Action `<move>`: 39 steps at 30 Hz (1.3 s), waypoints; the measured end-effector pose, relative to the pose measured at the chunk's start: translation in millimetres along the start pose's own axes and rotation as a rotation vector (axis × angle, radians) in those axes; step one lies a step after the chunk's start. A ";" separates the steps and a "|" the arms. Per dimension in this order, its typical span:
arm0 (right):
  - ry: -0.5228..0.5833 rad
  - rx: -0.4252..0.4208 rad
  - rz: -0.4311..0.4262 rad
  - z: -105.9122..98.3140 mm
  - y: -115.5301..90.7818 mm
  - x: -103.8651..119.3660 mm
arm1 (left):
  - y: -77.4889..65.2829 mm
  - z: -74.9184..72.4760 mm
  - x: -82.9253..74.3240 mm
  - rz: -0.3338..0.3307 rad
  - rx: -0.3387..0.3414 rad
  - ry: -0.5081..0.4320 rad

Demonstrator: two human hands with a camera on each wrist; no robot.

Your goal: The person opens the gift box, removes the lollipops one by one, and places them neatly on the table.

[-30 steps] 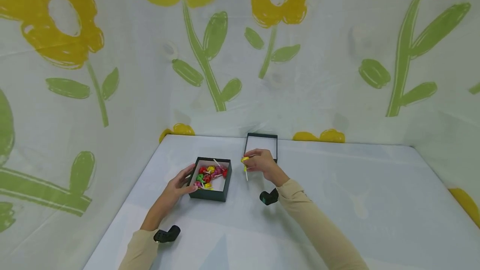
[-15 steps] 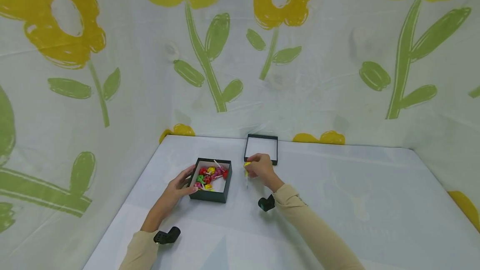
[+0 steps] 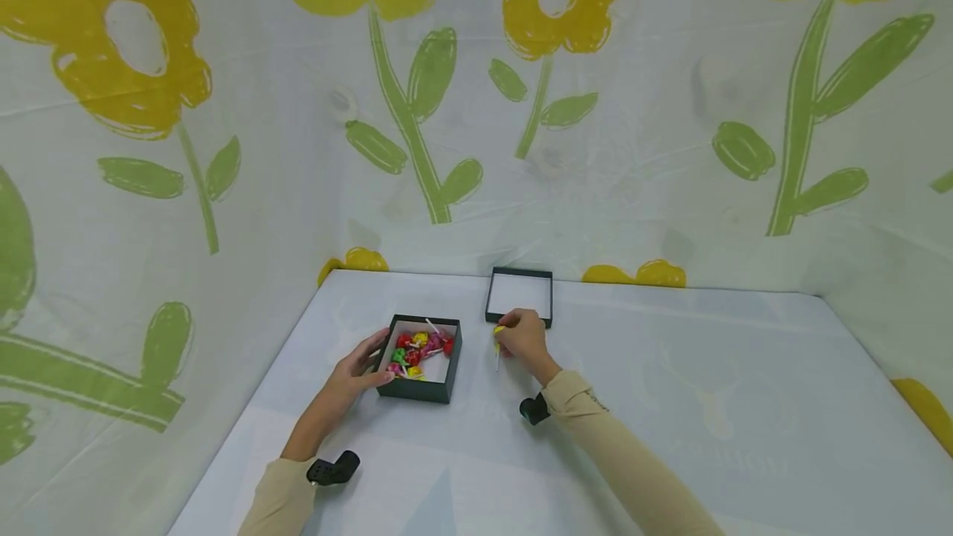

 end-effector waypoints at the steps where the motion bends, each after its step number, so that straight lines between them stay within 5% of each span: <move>1: -0.024 -0.013 -0.014 0.5 0.0 -0.5 | 0.2 -0.2 0.9 0.001 0.003 0.003; 26: -0.232 -0.065 -0.114 -8.6 -9.3 5.7 | 0.9 0.3 2.6 -0.017 -0.012 0.011; 39: -0.143 -0.056 -0.209 -24.3 -11.2 16.3 | 0.9 1.0 3.3 -0.011 -0.014 0.004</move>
Point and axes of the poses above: each hand's wrist, its own y-axis towards the middle knuckle, its own z-axis out of the palm, x = y × z, the point moved 1 cm from there along y, towards the middle knuckle, and after that the axes turned 10 degrees about z, right-handed, at the moved point
